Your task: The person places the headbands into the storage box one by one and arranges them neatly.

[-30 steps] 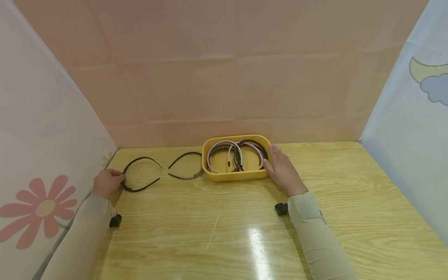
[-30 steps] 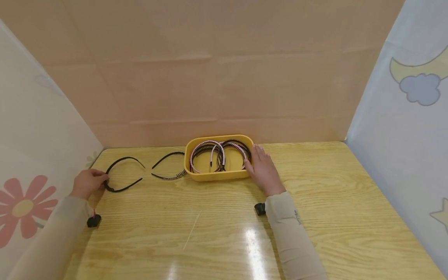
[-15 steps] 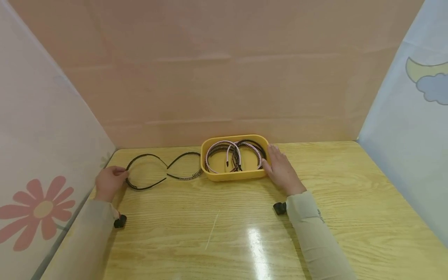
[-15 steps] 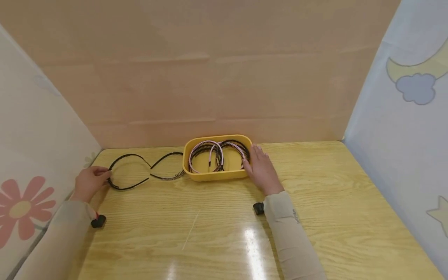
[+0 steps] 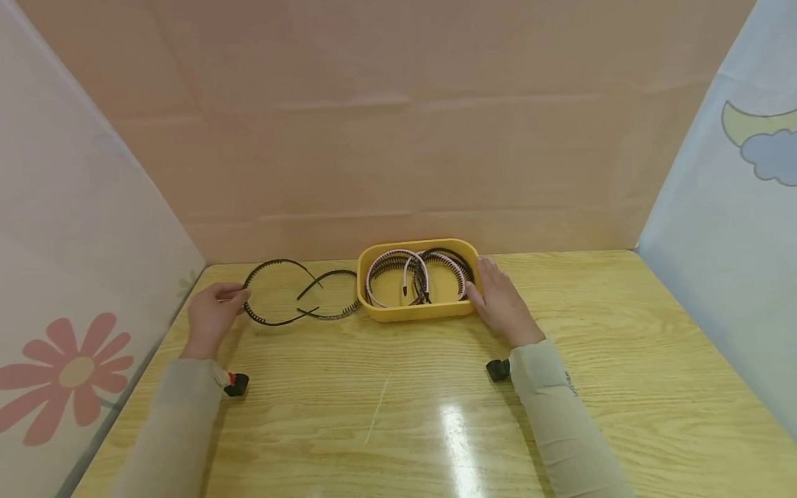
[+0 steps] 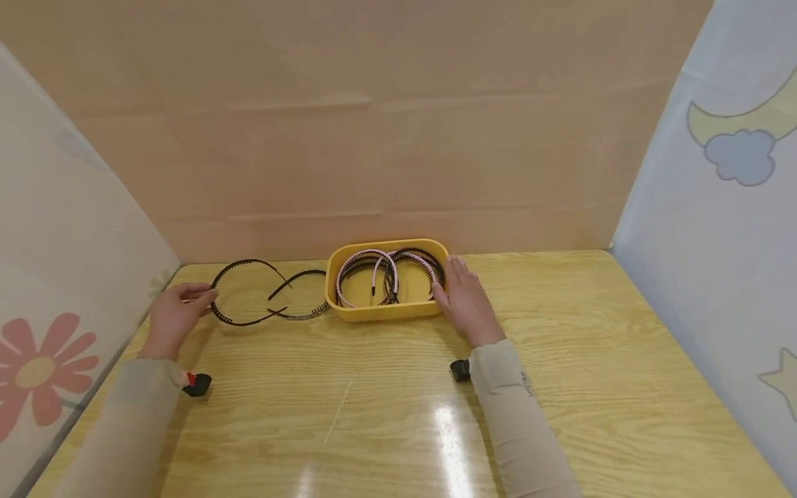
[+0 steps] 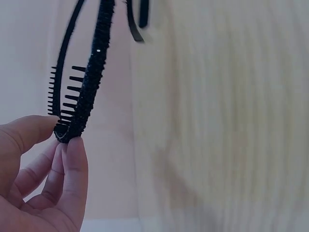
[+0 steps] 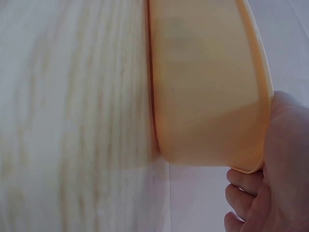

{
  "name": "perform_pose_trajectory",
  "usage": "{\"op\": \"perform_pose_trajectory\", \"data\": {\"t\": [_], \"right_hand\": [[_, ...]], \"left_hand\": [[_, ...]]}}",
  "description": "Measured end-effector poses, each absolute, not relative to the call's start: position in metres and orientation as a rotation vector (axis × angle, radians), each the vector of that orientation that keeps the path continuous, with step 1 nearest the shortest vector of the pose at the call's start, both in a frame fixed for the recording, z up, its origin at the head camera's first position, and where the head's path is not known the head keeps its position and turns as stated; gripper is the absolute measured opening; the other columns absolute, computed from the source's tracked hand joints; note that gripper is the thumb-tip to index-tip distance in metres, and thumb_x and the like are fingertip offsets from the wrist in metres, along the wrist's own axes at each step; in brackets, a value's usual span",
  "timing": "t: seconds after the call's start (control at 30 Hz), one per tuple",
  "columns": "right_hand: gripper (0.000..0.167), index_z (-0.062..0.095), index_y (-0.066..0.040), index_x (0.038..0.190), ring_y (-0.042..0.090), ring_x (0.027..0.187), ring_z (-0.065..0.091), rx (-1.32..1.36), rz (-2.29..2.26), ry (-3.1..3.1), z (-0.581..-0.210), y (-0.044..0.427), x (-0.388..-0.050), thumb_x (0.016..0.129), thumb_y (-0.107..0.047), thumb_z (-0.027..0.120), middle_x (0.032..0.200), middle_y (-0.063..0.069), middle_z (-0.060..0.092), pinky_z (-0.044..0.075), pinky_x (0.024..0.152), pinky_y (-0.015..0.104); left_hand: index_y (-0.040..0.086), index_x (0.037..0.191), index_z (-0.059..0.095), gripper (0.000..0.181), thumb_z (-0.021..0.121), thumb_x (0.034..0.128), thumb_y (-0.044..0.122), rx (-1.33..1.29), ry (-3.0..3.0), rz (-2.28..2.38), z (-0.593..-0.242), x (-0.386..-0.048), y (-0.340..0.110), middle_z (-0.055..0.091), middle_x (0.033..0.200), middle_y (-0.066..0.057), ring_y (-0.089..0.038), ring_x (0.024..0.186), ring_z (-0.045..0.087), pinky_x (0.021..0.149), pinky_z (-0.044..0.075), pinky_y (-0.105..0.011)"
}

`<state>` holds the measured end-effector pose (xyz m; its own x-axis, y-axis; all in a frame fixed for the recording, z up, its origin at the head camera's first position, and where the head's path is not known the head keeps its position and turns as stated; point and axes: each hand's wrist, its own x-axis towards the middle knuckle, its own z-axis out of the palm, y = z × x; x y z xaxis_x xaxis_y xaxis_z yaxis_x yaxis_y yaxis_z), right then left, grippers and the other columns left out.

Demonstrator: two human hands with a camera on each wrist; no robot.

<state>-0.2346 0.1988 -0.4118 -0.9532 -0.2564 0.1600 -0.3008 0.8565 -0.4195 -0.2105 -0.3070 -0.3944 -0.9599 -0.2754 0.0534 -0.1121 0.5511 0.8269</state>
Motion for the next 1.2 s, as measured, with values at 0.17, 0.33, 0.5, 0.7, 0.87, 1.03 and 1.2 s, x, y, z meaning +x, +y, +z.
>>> {"op": "perform_pose_trajectory", "data": {"t": [0.17, 0.33, 0.5, 0.7, 0.87, 1.03, 1.2], "right_hand": [[0.067, 0.015, 0.008, 0.158, 0.041, 0.153, 0.013, 0.443, 0.690, -2.926, -0.412, 0.199, -0.234, 0.111, -0.034, 0.038, 0.165, 0.025, 0.016, 0.013, 0.122, 0.060], [0.067, 0.016, 0.008, 0.158, 0.041, 0.153, 0.014, 0.444, 0.682, -2.923, -0.412, 0.199, -0.234, 0.111, -0.034, 0.038, 0.165, 0.026, 0.017, 0.013, 0.122, 0.060], [0.067, 0.017, 0.009, 0.158, 0.042, 0.153, 0.014, 0.447, 0.675, -2.923, -0.411, 0.199, -0.234, 0.111, -0.034, 0.038, 0.165, 0.026, 0.017, 0.014, 0.122, 0.061], [0.067, 0.017, 0.009, 0.158, 0.041, 0.153, 0.015, 0.445, 0.669, -2.918, -0.411, 0.198, -0.233, 0.111, -0.036, 0.036, 0.165, 0.026, 0.018, 0.014, 0.122, 0.061], [0.066, 0.018, 0.010, 0.157, 0.043, 0.152, 0.016, 0.449, 0.679, -2.905, -0.411, 0.198, -0.233, 0.111, -0.034, 0.038, 0.164, 0.027, 0.019, 0.014, 0.121, 0.061], [0.067, 0.018, 0.009, 0.158, 0.042, 0.152, 0.016, 0.444, 0.670, -2.913, -0.412, 0.198, -0.232, 0.111, -0.034, 0.038, 0.165, 0.026, 0.019, 0.014, 0.122, 0.061], [0.066, 0.018, 0.010, 0.157, 0.043, 0.152, 0.017, 0.449, 0.666, -2.905, -0.411, 0.198, -0.233, 0.111, -0.032, 0.039, 0.164, 0.028, 0.020, 0.015, 0.121, 0.061]], "left_hand": [[-0.004, 0.130, 0.064, 0.043, 0.066, 0.1002, 0.027, 0.324, -2.575, -1.431, -0.388, -0.214, -0.294, 0.067, 0.118, -0.022, 0.008, 0.071, 0.063, 0.074, 0.060, -0.024], [-0.001, 0.129, 0.065, 0.042, 0.068, 0.0996, 0.029, 0.328, -2.551, -1.471, -0.383, -0.216, -0.283, 0.066, 0.113, -0.015, 0.004, 0.074, 0.064, 0.076, 0.060, -0.025], [0.000, 0.130, 0.065, 0.044, 0.068, 0.0995, 0.032, 0.334, -2.536, -1.507, -0.379, -0.217, -0.276, 0.064, 0.114, -0.011, 0.003, 0.076, 0.065, 0.074, 0.058, -0.019], [-0.003, 0.129, 0.065, 0.043, 0.068, 0.0992, 0.028, 0.314, -2.471, -1.570, -0.376, -0.220, -0.268, 0.063, 0.112, -0.010, 0.001, 0.078, 0.065, 0.080, 0.059, -0.021], [-0.002, 0.129, 0.065, 0.042, 0.068, 0.0992, 0.027, 0.293, -2.452, -1.591, -0.374, -0.221, -0.261, 0.063, 0.109, -0.007, 0.000, 0.080, 0.065, 0.079, 0.058, -0.019], [-0.003, 0.128, 0.065, 0.041, 0.069, 0.0993, 0.026, 0.251, -2.417, -1.616, -0.371, -0.223, -0.254, 0.063, 0.109, -0.010, 0.000, 0.081, 0.064, 0.078, 0.057, -0.016], [-0.003, 0.128, 0.065, 0.041, 0.069, 0.0989, 0.025, 0.215, -2.371, -1.638, -0.366, -0.224, -0.245, 0.064, 0.111, -0.011, 0.000, 0.083, 0.064, 0.078, 0.057, -0.016]]}}
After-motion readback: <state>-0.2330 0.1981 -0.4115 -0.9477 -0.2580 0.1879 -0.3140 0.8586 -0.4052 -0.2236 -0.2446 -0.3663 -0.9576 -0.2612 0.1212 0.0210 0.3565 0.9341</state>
